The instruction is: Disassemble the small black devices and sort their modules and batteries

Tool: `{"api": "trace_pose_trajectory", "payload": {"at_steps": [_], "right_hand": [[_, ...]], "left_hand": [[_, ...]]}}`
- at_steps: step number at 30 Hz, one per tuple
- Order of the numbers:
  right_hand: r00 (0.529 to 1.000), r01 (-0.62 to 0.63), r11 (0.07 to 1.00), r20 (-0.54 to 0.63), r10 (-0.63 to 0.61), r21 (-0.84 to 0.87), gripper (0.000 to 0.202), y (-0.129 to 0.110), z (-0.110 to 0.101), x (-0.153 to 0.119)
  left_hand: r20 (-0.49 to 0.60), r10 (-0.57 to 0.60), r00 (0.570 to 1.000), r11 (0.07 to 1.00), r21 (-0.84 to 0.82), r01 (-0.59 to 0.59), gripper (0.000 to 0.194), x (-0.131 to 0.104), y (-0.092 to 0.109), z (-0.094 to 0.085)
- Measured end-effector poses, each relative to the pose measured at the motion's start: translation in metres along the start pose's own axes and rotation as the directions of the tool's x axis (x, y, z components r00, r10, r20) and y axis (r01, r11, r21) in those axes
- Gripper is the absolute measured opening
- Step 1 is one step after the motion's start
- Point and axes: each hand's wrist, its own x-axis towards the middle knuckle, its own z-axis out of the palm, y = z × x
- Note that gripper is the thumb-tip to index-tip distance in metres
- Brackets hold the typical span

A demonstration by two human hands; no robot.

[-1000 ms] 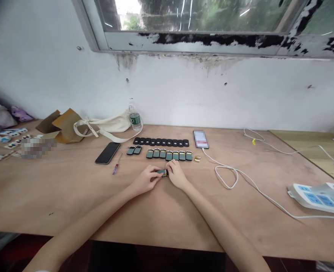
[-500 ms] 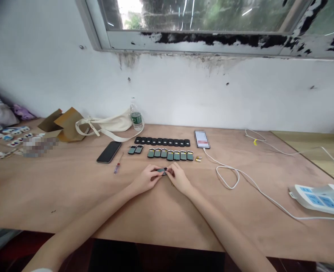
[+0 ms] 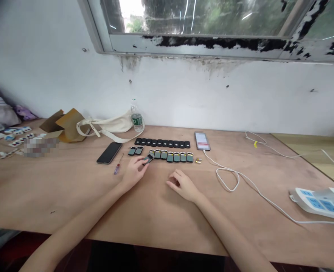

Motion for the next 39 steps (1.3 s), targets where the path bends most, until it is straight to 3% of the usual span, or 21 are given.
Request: {"api": "trace_pose_trajectory", "payload": {"at_steps": [4, 8, 16, 20, 25, 30, 36, 39], "right_hand": [[0.996, 0.048, 0.989, 0.074, -0.058, 0.138, 0.034, 0.011, -0.007, -0.006], [0.998, -0.006, 0.981, 0.067, -0.007, 0.196, 0.028, 0.019, -0.005, -0.007], [0.998, -0.048, 0.99, 0.035, 0.043, 0.135, 0.024, 0.017, -0.007, -0.005], [0.998, -0.063, 0.997, 0.03, 0.062, 0.038, 0.023, 0.023, -0.02, -0.005], [0.983, -0.149, 0.977, -0.13, 0.129, -0.153, 0.029, 0.051, -0.038, -0.005], [0.916, -0.27, 0.928, -0.367, 0.164, -0.257, 0.034, 0.078, -0.048, -0.006], [0.87, -0.396, 0.84, -0.444, 0.213, -0.371, 0.029, 0.086, -0.047, -0.009], [0.847, -0.446, 0.792, -0.483, 0.223, -0.416, 0.027, 0.083, -0.045, -0.009]], "left_hand": [[-0.031, -0.12, 0.992, 0.987, 0.1, 0.123, 0.017, 0.006, -0.025, 0.002], [0.034, -0.154, 0.987, 0.981, 0.124, 0.149, 0.019, 0.006, -0.039, 0.009], [0.11, -0.012, 0.994, 0.965, 0.261, -0.018, 0.036, 0.005, -0.029, 0.014], [0.117, -0.041, 0.992, 0.933, 0.36, -0.004, 0.042, 0.003, -0.027, 0.013], [0.153, -0.08, 0.985, 0.917, 0.399, 0.012, 0.049, 0.001, -0.027, 0.012], [0.182, 0.006, 0.983, 0.932, 0.356, -0.072, 0.044, 0.004, -0.021, 0.009], [0.369, 0.115, 0.922, 0.937, 0.269, -0.225, 0.047, 0.005, -0.011, 0.005], [0.414, 0.119, 0.903, 0.94, 0.246, -0.237, 0.048, 0.004, -0.007, 0.003]]}}
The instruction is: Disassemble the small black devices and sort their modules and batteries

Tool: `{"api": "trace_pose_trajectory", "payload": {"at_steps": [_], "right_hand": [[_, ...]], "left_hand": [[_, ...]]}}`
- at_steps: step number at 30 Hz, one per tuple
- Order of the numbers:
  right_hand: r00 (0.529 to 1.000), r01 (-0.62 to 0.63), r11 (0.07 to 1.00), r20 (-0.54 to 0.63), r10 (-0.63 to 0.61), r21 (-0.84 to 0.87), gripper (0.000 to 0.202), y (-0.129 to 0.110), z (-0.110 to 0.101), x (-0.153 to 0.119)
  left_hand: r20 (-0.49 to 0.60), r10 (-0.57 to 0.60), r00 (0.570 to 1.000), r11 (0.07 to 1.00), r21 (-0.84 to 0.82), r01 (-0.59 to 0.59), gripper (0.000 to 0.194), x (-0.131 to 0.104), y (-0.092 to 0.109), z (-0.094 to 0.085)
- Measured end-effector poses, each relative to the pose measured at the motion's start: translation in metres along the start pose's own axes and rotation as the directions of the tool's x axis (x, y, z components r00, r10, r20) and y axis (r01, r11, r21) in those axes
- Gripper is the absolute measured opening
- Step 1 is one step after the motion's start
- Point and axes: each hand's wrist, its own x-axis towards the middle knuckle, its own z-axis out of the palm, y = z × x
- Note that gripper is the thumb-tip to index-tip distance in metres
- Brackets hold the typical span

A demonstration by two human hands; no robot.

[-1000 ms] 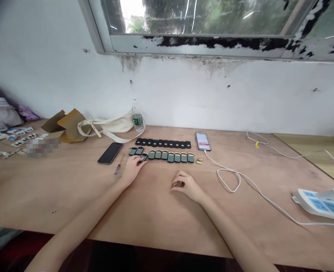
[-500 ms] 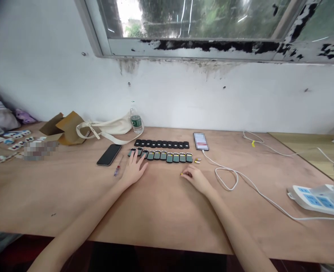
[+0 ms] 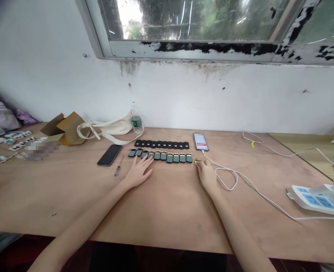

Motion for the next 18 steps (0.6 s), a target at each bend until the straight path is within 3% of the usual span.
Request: {"api": "trace_pose_trajectory", "payload": {"at_steps": [7, 12, 18], "right_hand": [[0.999, -0.015, 1.0, -0.034, 0.015, -0.009, 0.023, -0.016, -0.002, -0.004], [0.999, 0.024, 0.999, -0.034, -0.022, 0.047, 0.023, -0.03, -0.001, -0.008], [0.995, 0.096, 0.989, -0.039, -0.092, 0.117, 0.024, -0.04, 0.0, -0.016]], "left_hand": [[-0.095, -0.022, 0.995, 1.0, -0.011, 0.022, 0.041, 0.002, 0.007, -0.002], [-0.127, -0.106, 0.986, 0.993, 0.04, 0.112, 0.042, 0.002, 0.006, 0.0], [-0.207, -0.064, 0.976, 0.997, -0.046, 0.056, 0.018, 0.002, 0.006, -0.002]]}}
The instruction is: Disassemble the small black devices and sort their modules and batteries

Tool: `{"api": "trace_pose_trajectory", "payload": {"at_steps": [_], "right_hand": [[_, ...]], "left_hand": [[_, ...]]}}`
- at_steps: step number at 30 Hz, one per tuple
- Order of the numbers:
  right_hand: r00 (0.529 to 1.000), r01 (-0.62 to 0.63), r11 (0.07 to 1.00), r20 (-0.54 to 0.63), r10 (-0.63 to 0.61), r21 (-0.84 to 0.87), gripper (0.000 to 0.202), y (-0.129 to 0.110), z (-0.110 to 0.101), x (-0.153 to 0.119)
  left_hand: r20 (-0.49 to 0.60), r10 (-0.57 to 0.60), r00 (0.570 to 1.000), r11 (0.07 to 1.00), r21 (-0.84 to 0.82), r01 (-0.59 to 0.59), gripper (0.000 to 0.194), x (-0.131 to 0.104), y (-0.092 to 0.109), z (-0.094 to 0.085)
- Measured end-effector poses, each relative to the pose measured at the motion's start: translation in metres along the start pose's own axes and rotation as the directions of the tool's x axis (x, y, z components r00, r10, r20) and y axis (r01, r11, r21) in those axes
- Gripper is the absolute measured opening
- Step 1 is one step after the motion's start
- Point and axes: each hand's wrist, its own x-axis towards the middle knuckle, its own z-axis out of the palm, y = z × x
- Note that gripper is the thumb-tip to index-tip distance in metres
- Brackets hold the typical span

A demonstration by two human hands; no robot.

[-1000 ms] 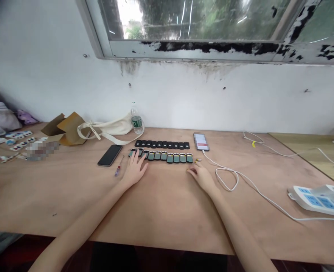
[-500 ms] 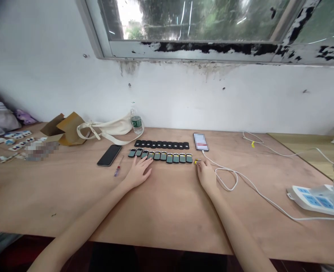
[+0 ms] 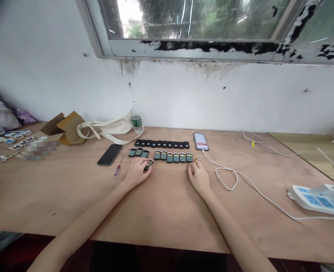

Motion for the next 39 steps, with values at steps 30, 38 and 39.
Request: {"api": "trace_pose_trajectory", "payload": {"at_steps": [30, 38, 39], "right_hand": [[0.94, 0.208, 0.888, 0.167, -0.297, 0.41, 0.025, -0.064, 0.033, 0.009], [0.964, 0.117, 0.854, 0.148, -0.22, 0.507, 0.023, -0.068, 0.023, 0.011], [0.966, 0.113, 0.849, 0.142, -0.215, 0.516, 0.02, -0.069, 0.022, 0.01]], "left_hand": [[0.052, 0.218, 0.974, 0.856, -0.489, -0.166, 0.024, -0.011, 0.036, 0.013], [0.064, 0.223, 0.973, 0.871, -0.461, -0.17, 0.024, -0.011, 0.039, 0.01], [0.063, 0.221, 0.973, 0.871, -0.462, -0.168, 0.024, -0.012, 0.039, 0.01]]}}
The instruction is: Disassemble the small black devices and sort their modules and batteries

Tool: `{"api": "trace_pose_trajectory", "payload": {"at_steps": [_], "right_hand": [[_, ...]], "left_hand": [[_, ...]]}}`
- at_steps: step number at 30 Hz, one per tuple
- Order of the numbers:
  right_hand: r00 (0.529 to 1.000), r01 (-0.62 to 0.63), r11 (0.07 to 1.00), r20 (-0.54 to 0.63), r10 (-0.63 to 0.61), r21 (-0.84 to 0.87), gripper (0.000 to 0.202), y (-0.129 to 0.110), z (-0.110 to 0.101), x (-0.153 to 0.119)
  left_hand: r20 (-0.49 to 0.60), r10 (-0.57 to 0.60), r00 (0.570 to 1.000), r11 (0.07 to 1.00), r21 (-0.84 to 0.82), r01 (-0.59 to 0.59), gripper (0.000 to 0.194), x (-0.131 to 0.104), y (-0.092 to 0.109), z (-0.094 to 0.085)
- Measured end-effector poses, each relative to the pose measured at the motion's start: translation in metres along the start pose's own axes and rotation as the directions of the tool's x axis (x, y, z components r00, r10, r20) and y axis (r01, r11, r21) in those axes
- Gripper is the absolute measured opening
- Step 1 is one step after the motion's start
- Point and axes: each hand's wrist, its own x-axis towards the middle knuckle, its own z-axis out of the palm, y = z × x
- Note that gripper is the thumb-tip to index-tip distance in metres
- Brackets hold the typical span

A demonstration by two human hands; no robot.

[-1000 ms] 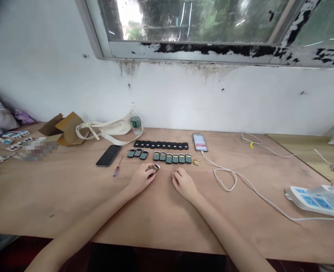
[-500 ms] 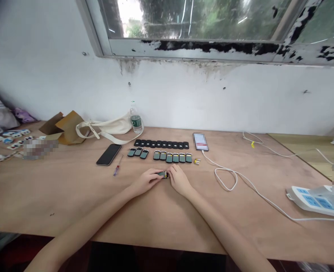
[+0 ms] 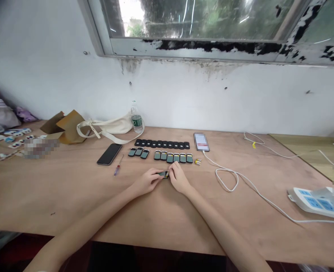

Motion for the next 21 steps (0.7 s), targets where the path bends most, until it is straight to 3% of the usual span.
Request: {"api": "trace_pose_trajectory", "payload": {"at_steps": [4, 7, 10, 15, 19, 21], "right_hand": [[0.998, -0.067, 0.997, 0.01, 0.066, 0.047, 0.009, 0.002, 0.003, -0.004], [0.988, -0.156, 0.976, 0.023, 0.154, 0.152, 0.013, 0.01, 0.005, -0.005], [0.987, -0.16, 0.96, 0.005, 0.163, 0.229, 0.026, 0.019, 0.001, -0.007], [0.994, -0.091, 0.996, 0.067, 0.09, 0.011, 0.025, 0.029, -0.019, -0.015], [0.997, -0.031, 0.994, 0.064, 0.037, -0.103, 0.024, 0.035, -0.034, -0.025], [0.999, -0.016, 0.991, 0.045, 0.022, -0.135, 0.024, 0.039, -0.042, -0.029]], "left_hand": [[-0.008, 0.008, 1.0, 1.0, 0.012, -0.008, 0.023, -0.001, -0.001, 0.001], [-0.014, 0.014, 1.0, 0.999, 0.031, -0.013, 0.023, -0.002, -0.001, 0.0], [-0.036, 0.015, 0.999, 0.997, 0.073, -0.012, 0.022, -0.002, 0.0, -0.001], [-0.075, -0.085, 0.994, 0.958, 0.269, 0.102, 0.026, -0.005, 0.002, 0.002], [-0.168, -0.265, 0.95, 0.837, 0.449, 0.313, 0.033, -0.006, -0.003, 0.006], [-0.196, -0.294, 0.936, 0.808, 0.472, 0.353, 0.038, -0.004, -0.007, 0.006]]}}
